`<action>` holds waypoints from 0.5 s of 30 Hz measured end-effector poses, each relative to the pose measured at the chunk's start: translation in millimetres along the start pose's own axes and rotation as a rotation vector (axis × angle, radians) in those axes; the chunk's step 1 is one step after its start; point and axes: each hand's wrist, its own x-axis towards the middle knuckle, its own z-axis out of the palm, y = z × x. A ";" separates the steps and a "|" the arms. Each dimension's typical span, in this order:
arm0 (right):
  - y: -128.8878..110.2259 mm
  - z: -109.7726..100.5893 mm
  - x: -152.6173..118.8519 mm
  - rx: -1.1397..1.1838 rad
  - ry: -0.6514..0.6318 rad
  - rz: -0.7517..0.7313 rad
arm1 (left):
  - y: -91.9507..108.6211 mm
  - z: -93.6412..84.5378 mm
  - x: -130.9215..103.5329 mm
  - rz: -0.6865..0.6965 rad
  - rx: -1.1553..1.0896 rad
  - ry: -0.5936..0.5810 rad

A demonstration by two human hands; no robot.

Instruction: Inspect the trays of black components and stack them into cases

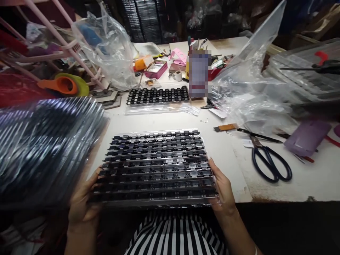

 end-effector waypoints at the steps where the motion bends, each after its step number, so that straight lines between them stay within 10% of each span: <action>1: 1.0 -2.9 0.1 -0.040 0.038 -0.047 | -0.1 -1.0 0.2 -0.003 -0.002 -0.024; 5: 3.5 -9.6 0.9 -0.131 0.119 -0.214 | -0.5 -3.3 0.2 -0.005 -0.013 -0.102; 15: -1.7 5.9 -1.5 -0.081 0.127 -0.111 | 1.4 -0.1 -0.9 -0.043 -0.079 -0.131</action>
